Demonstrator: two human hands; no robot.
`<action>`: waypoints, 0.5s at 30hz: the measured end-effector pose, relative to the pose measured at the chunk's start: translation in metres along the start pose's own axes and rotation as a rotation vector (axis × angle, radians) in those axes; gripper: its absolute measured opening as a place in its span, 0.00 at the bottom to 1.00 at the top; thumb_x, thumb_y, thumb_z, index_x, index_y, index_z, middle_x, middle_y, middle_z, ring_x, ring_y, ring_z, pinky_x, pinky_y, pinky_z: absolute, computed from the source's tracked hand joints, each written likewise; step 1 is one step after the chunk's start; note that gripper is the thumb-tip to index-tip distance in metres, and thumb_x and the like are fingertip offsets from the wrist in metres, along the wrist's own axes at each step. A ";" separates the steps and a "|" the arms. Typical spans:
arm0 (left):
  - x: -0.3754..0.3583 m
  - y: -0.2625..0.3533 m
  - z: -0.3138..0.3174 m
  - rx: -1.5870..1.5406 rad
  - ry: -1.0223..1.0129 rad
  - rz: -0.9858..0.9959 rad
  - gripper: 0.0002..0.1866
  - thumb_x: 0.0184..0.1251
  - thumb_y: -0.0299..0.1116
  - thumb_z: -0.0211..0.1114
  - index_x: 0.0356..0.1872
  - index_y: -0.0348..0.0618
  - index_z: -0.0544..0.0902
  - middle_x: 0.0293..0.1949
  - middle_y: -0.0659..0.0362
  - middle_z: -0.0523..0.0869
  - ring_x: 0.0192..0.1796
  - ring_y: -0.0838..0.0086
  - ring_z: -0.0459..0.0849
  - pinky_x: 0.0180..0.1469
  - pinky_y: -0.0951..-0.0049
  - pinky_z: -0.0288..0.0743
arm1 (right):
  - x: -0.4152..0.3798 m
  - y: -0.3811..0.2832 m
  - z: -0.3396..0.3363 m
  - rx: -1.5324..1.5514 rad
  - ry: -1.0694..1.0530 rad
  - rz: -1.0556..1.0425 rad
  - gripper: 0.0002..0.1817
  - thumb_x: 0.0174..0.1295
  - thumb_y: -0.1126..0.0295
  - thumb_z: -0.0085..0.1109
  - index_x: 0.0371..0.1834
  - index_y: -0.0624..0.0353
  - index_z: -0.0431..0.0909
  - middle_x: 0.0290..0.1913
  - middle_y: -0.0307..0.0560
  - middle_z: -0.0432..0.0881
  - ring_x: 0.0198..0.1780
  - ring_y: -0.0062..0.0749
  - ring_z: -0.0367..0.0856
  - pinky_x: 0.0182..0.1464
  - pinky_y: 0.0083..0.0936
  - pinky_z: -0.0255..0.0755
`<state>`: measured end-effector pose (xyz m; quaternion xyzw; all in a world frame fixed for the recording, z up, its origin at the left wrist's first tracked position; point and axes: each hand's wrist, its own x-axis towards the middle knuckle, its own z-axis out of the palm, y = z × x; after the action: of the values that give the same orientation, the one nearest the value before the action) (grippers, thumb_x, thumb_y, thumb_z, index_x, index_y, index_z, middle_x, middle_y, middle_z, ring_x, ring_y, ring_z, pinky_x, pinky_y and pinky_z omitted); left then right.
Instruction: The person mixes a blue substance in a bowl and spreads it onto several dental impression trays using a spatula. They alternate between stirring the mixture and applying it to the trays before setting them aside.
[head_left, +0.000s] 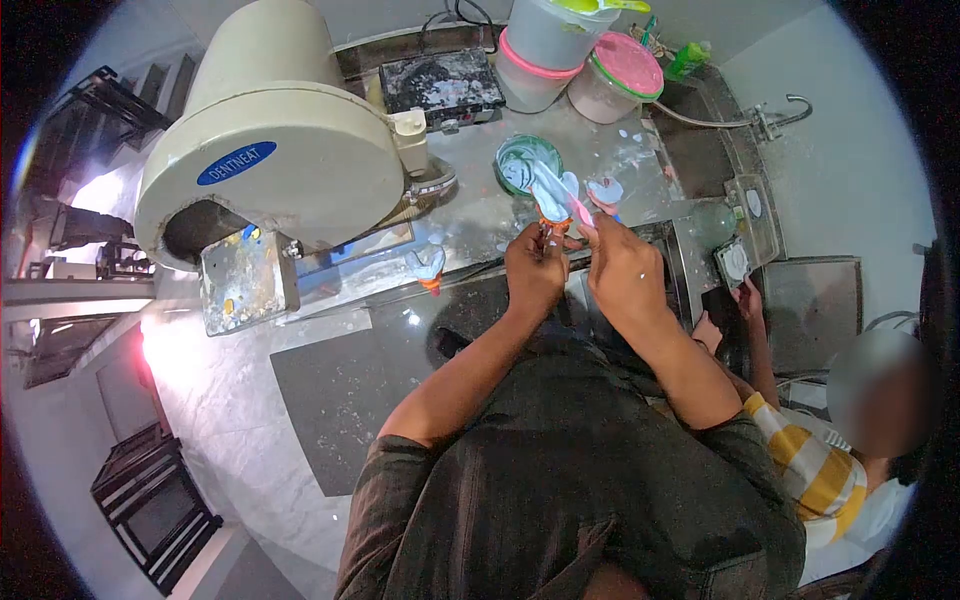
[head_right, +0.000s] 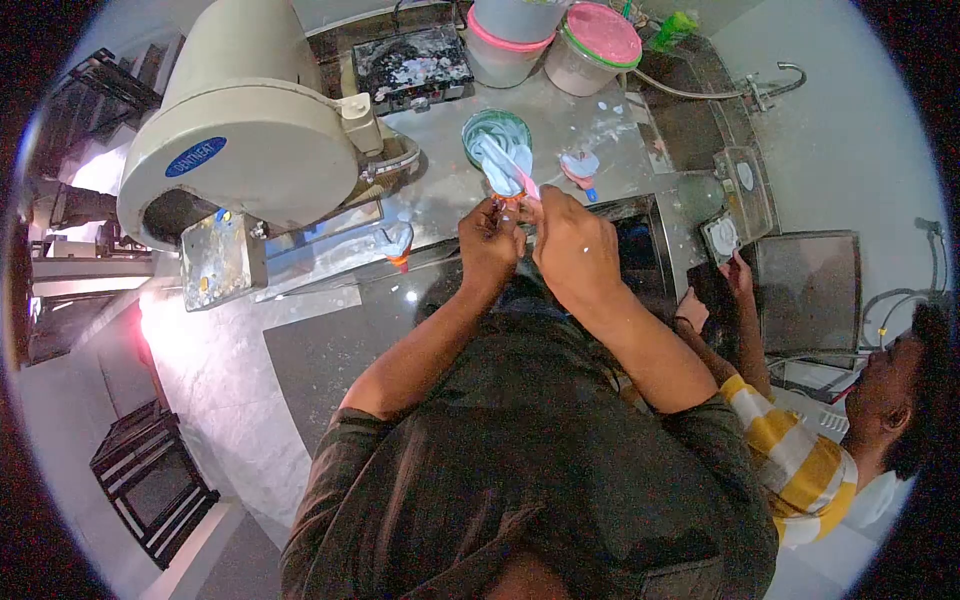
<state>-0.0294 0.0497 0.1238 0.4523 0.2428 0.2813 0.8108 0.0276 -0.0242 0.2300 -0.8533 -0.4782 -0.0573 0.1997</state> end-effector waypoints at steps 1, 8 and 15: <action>0.000 0.000 0.000 0.001 0.000 0.000 0.10 0.74 0.30 0.55 0.43 0.32 0.80 0.26 0.61 0.83 0.18 0.87 0.68 0.21 0.81 0.59 | 0.000 0.000 0.000 0.001 0.000 0.000 0.08 0.59 0.76 0.55 0.40 0.66 0.75 0.32 0.61 0.82 0.34 0.57 0.82 0.33 0.46 0.76; 0.000 0.000 -0.001 -0.022 -0.032 -0.046 0.10 0.75 0.30 0.53 0.45 0.32 0.79 0.28 0.58 0.84 0.18 0.87 0.68 0.21 0.80 0.60 | 0.004 0.006 -0.003 0.030 -0.013 0.017 0.09 0.59 0.77 0.54 0.42 0.67 0.76 0.32 0.61 0.82 0.35 0.58 0.82 0.35 0.46 0.76; 0.001 -0.001 -0.015 -0.055 -0.040 -0.122 0.10 0.75 0.31 0.54 0.45 0.34 0.79 0.27 0.58 0.84 0.17 0.85 0.68 0.20 0.80 0.61 | 0.018 0.023 -0.030 0.358 -0.119 0.180 0.10 0.68 0.69 0.53 0.35 0.65 0.80 0.24 0.53 0.81 0.29 0.40 0.82 0.30 0.33 0.70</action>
<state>-0.0379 0.0592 0.1154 0.4199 0.2458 0.2288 0.8432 0.0591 -0.0324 0.2561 -0.8453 -0.4138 0.0972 0.3237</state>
